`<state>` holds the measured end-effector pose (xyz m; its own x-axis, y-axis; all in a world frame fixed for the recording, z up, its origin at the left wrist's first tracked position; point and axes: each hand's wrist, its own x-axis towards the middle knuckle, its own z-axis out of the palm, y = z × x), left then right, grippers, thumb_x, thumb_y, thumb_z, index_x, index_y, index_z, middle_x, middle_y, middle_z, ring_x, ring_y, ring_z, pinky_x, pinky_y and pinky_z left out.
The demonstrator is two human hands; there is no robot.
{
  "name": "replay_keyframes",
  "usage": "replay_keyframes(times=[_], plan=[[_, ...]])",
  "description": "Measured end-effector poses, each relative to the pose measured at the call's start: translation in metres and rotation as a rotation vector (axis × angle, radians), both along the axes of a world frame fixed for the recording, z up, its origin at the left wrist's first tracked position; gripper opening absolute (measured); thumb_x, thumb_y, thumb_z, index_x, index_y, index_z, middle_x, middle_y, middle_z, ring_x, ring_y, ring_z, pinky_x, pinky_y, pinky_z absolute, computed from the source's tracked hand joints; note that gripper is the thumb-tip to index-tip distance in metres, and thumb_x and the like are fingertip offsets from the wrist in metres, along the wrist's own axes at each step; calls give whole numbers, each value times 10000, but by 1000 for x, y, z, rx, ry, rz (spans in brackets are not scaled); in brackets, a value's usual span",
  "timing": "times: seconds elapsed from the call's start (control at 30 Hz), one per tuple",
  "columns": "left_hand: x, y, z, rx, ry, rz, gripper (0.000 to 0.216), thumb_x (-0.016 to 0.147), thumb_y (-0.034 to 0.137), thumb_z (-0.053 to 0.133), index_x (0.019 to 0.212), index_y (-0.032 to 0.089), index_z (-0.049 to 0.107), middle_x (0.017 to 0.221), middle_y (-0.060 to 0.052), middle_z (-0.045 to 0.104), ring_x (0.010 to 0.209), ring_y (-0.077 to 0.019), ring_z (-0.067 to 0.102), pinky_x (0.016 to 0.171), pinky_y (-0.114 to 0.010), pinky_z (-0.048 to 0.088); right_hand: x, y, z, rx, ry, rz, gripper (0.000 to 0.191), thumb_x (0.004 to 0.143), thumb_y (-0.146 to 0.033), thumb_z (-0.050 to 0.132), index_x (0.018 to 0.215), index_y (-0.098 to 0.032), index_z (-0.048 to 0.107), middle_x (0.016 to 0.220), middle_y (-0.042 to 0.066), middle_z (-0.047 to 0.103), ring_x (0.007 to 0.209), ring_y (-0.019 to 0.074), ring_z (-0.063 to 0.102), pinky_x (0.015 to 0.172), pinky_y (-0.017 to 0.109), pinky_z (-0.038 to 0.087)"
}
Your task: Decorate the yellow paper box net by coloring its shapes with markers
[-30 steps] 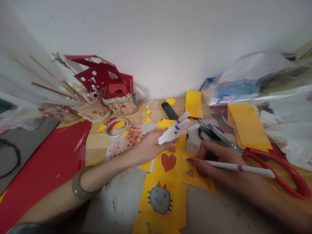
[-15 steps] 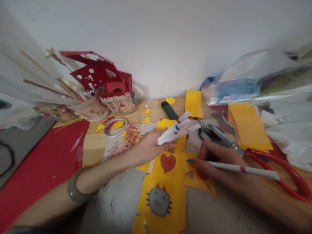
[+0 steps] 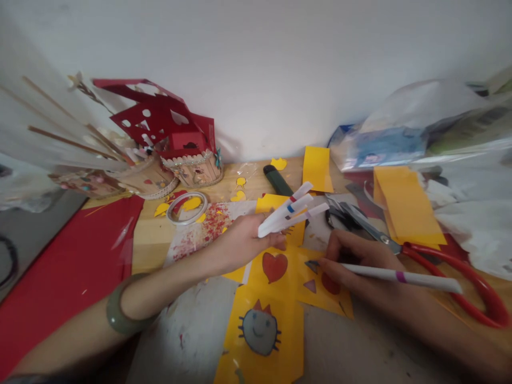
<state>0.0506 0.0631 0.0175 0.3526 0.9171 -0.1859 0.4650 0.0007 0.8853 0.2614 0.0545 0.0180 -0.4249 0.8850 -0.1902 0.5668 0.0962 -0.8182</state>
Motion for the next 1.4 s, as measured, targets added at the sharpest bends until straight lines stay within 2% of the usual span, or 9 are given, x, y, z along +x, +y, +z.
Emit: replay_keyframes(times=[0.13, 0.33, 0.57, 0.83, 1.1, 1.4], plan=[[-1, 0, 0, -1, 14, -7, 112, 798, 234, 536, 753, 163, 609, 815, -2, 680, 800, -156, 626, 710, -241, 454, 0, -1, -2, 19, -13, 12, 246, 734, -294, 515, 544, -231, 373, 510, -21, 499, 492, 133, 445, 433, 247, 314], [2, 0, 3, -27, 10, 22, 75, 783, 213, 554, 758, 162, 603, 785, 9, 675, 778, -145, 627, 701, -232, 456, 2, -1, -9, -43, 32, 16, 225, 756, -237, 512, 585, -235, 366, 522, -25, 558, 494, 137, 488, 450, 248, 351], [6, 0, 8, -93, 17, 53, 96, 801, 186, 534, 752, 149, 607, 870, -20, 681, 809, -150, 639, 727, -249, 472, 1, -2, -3, -17, 46, -5, 205, 753, -246, 494, 576, -227, 393, 522, -30, 551, 491, 128, 497, 442, 232, 346], [6, 1, 9, -103, 32, 43, 83, 797, 134, 525, 770, 149, 602, 846, -12, 684, 791, -142, 637, 703, -233, 470, 0, -1, -3, -45, 49, -17, 221, 738, -253, 505, 570, -231, 364, 504, -19, 562, 474, 134, 500, 437, 235, 361], [5, 0, 5, -90, -6, 33, 98, 815, 212, 533, 774, 156, 602, 858, -11, 686, 791, -145, 644, 692, -231, 472, 1, -1, -4, -27, 34, -2, 222, 760, -237, 504, 577, -229, 378, 520, -31, 552, 497, 129, 489, 462, 234, 349], [5, 0, 6, -86, 40, 45, 79, 805, 174, 541, 769, 152, 608, 840, -20, 690, 794, -150, 644, 698, -233, 466, 1, -2, -2, -48, 47, 10, 231, 751, -220, 509, 568, -226, 368, 525, -40, 509, 501, 120, 455, 440, 221, 324]])
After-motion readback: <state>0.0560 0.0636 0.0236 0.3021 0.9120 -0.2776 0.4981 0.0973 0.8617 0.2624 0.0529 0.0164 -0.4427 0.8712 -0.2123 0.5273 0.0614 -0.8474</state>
